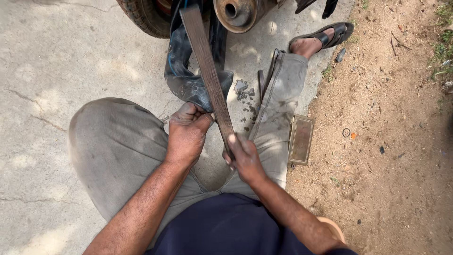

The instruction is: The person scrapes the surface of a motorcycle inner tube with a metal file. Then, the person applies a substance from a red and white tube onto the inner tube.

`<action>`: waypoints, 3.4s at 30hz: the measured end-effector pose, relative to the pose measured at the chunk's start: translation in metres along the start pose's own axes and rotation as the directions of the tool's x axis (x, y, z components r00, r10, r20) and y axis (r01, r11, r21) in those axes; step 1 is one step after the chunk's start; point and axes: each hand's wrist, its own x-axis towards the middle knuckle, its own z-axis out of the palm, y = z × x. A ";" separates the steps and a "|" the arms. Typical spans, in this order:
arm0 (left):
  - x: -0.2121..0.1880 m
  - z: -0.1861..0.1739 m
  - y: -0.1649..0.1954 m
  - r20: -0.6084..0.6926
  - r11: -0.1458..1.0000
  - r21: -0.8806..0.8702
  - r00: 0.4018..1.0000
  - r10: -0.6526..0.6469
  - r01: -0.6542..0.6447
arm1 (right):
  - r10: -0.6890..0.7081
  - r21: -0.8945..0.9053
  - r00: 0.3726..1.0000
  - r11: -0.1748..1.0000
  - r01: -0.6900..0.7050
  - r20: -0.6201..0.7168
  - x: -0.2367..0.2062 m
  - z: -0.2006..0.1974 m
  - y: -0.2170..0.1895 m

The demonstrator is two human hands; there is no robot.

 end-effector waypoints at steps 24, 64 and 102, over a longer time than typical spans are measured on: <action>-0.007 0.006 0.028 -0.026 0.994 -0.090 0.998 -0.062 0.060 | -0.098 -0.004 0.993 0.995 0.098 -0.060 0.013 -0.017 -0.015; 0.002 -0.002 0.015 -0.051 0.993 -0.112 0.998 -0.029 0.023 | 0.162 -0.151 0.987 0.975 -0.163 -0.021 -0.060 -0.050 0.001; 0.004 -0.008 0.015 -0.102 0.991 -0.120 0.992 -0.068 0.055 | 0.218 -0.098 0.976 0.972 -0.215 0.023 -0.068 -0.046 0.017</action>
